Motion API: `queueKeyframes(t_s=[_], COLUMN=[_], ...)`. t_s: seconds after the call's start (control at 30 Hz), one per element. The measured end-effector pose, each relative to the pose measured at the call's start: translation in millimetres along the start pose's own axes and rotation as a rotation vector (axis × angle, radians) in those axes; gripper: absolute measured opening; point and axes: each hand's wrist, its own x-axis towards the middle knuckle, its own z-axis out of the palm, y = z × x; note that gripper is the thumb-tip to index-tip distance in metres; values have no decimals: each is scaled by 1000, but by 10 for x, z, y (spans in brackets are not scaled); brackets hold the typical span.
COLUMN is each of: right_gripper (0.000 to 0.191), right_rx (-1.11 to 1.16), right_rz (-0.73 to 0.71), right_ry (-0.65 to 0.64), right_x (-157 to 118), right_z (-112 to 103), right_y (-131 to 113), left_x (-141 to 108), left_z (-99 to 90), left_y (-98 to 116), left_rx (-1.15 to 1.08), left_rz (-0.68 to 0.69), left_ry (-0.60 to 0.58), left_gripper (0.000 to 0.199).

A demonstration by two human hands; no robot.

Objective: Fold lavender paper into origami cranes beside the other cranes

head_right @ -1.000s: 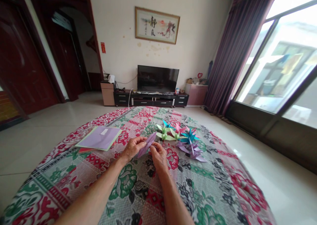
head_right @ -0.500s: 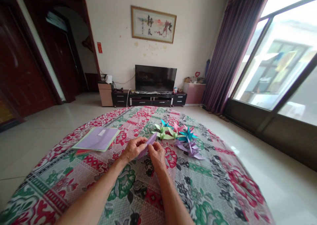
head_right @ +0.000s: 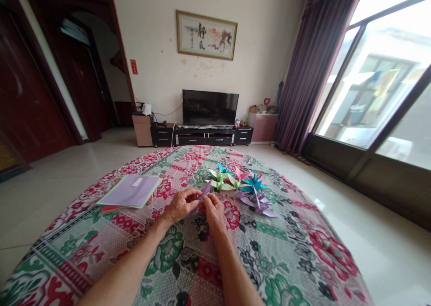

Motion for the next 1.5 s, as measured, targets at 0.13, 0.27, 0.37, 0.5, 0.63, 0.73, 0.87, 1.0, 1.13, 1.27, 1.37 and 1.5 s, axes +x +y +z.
queueKeyframes(t_s=[0.13,0.27,0.37,0.5,0.63,0.73,0.87,1.0,1.13,1.27,1.37,1.5], right_gripper=[31,31,28,28,28,23,22,17,16,22,24,27], right_rx=[40,127,214,276,272,264,254,295,313,282,246,248], right_rz=[4,38,65,82,80,77,85,84,85,74,79,82], right_ry=[-22,-66,-126,-164,-163,-160,-172,-193,-182,-156,-142,-120], right_x=[-29,-55,-65,-69,-70,-70,-72,-78,-77,-77,-81,-77], right_z=[9,21,20,19,24,24,22,26,28,32,32,27], right_y=[-38,-78,-94,-103,-116,-115,-106,-111,-113,-117,-122,-122], left_x=[5,10,10,-2,8,33,42,24,34,49,50,47], left_z=[-11,-2,0,-11,2,21,22,25,39,38,37,35], left_y=[24,12,14,39,33,7,-25,-42,-52,-20,29,73], left_rx=[-101,-265,-344,-369,-375,-370,-373,-430,-425,-395,-391,-328], left_rz=[-66,-122,-145,-154,-195,-214,-260,-360,-317,-249,-205,-146], left_ry=[-28,-55,-66,-85,-83,-27,43,-44,17,44,49,58], left_gripper=[27,33,33,33,31,32,39,35,28,22,27,30])
